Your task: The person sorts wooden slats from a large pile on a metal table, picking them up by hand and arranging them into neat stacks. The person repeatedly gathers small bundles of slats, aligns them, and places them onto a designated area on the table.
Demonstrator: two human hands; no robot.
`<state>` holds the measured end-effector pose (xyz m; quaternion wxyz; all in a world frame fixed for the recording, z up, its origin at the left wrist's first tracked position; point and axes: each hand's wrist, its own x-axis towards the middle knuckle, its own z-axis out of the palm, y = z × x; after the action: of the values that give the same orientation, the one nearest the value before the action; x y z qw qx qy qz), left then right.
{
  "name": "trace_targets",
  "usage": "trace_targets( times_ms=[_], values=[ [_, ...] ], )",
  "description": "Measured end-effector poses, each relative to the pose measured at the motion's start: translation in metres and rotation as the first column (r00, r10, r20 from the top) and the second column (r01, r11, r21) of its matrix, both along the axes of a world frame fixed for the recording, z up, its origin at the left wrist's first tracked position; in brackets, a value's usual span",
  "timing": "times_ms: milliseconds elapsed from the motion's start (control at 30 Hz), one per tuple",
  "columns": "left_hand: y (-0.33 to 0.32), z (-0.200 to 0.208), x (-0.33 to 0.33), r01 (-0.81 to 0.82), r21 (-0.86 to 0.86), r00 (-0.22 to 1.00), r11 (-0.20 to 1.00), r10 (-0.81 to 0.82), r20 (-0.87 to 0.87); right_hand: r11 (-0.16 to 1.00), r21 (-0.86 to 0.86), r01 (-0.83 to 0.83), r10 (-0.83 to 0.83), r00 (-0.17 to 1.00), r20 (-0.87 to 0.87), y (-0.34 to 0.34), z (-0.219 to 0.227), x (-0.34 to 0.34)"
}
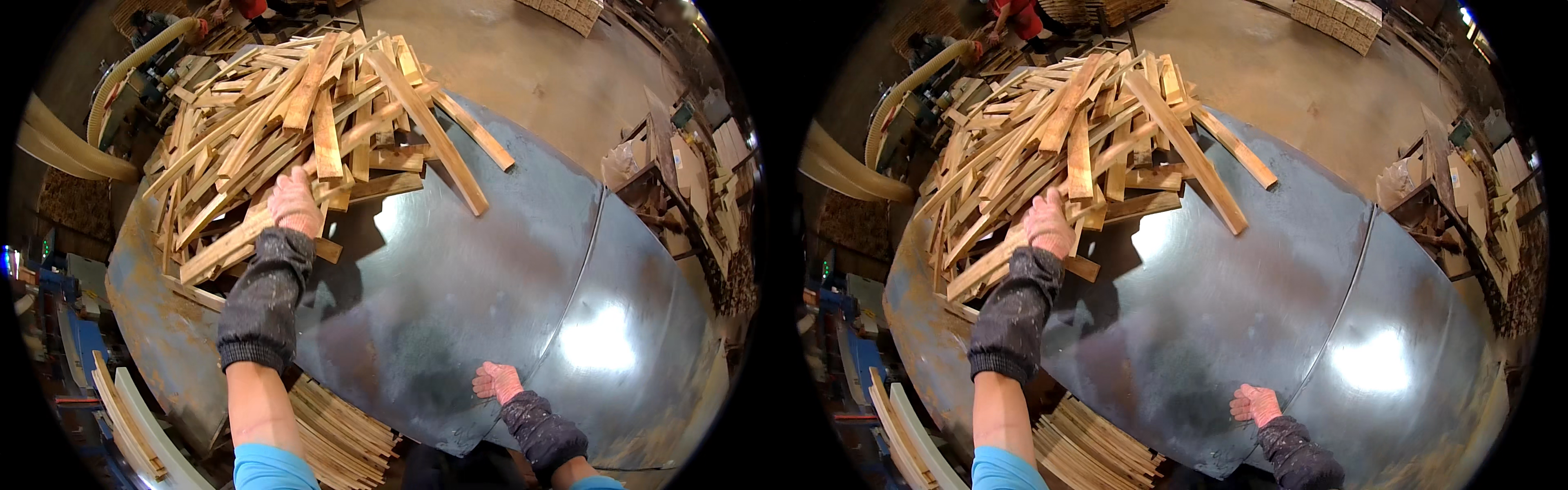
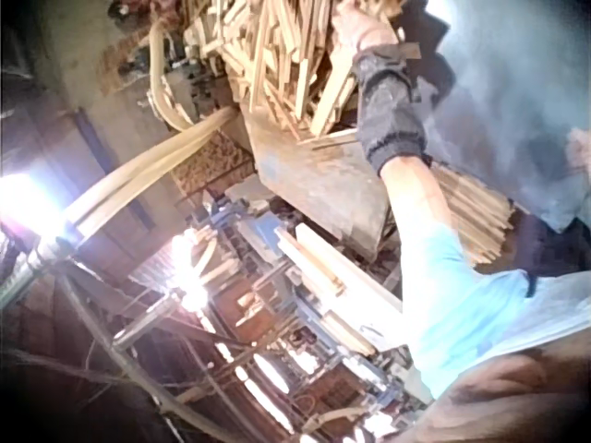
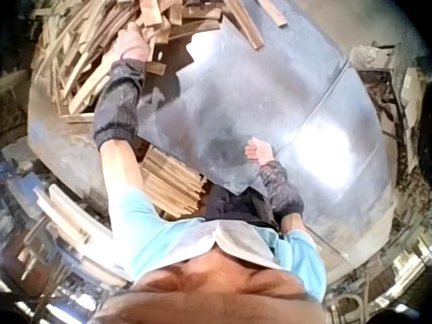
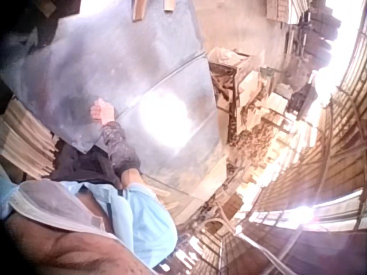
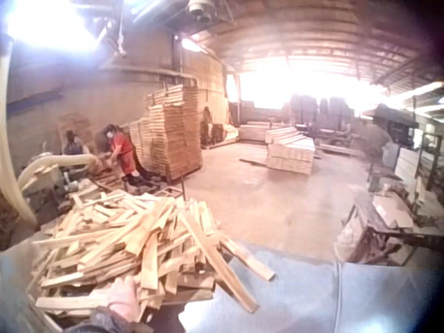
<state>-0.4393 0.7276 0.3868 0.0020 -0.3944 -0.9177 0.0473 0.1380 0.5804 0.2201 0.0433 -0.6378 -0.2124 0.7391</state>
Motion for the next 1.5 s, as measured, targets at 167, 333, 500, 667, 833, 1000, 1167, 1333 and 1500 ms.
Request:
trace_targets(
  times_ms=[167, 333, 500, 667, 833, 1000, 1167, 1333, 1500],
  values=[
    [-0.061, 0.006, 0.052, 0.094, 0.072, 0.991, 0.993, -0.087, -0.097, 1.0, 0.007, -0.029, 0.029, 1.0, -0.005, 0.002, -0.003, 0.001],
    [-0.151, -0.007, 0.136, 0.12, 0.093, 0.987, 0.988, -0.13, 0.099, 1.0, 0.008, 0.004, -0.003, 0.993, -0.115, 0.001, -0.009, 0.006],
    [-0.255, -0.037, 0.253, 0.032, 0.138, 0.951, 0.99, -0.072, 0.301, 0.735, 0.634, -0.241, 0.132, 0.968, 0.216, 0.024, 0.034, 0.0],
    [-0.335, -0.1, 0.34, -0.049, 0.243, 0.898, 0.969, -0.063, 0.435, -0.064, 0.611, -0.789, -0.133, 0.614, 0.778, 0.143, 0.077, 0.016],
    [-0.35, -0.113, 0.382, -0.112, 0.229, 0.845, 0.967, -0.029, 0.534, -0.154, 0.323, -0.934, 0.013, 0.325, 0.946, 0.225, 0.043, 0.061],
    [-0.32, -0.053, 0.383, -0.203, 0.033, 0.753, 0.979, 0.134, 0.644, -0.062, 0.331, -0.941, 0.318, 0.296, 0.901, 0.199, 0.083, 0.033],
    [-0.276, -0.024, 0.38, -0.261, -0.009, 0.47, 0.965, 0.135, 0.872, 0.496, 0.664, -0.559, 0.342, 0.829, 0.442, 0.089, 0.06, 0.056],
    [-0.233, -0.044, 0.441, -0.422, -0.102, -0.049, 0.901, 0.09, 0.995, 0.653, 0.641, -0.403, 0.203, 0.909, 0.365, -0.019, 0.04, 0.07],
    [-0.236, -0.087, 0.471, -0.491, -0.261, -0.19, 0.831, 0.191, 0.963, 0.672, 0.518, -0.529, 0.385, 0.848, 0.365, -0.057, 0.044, 0.073]
  ],
)
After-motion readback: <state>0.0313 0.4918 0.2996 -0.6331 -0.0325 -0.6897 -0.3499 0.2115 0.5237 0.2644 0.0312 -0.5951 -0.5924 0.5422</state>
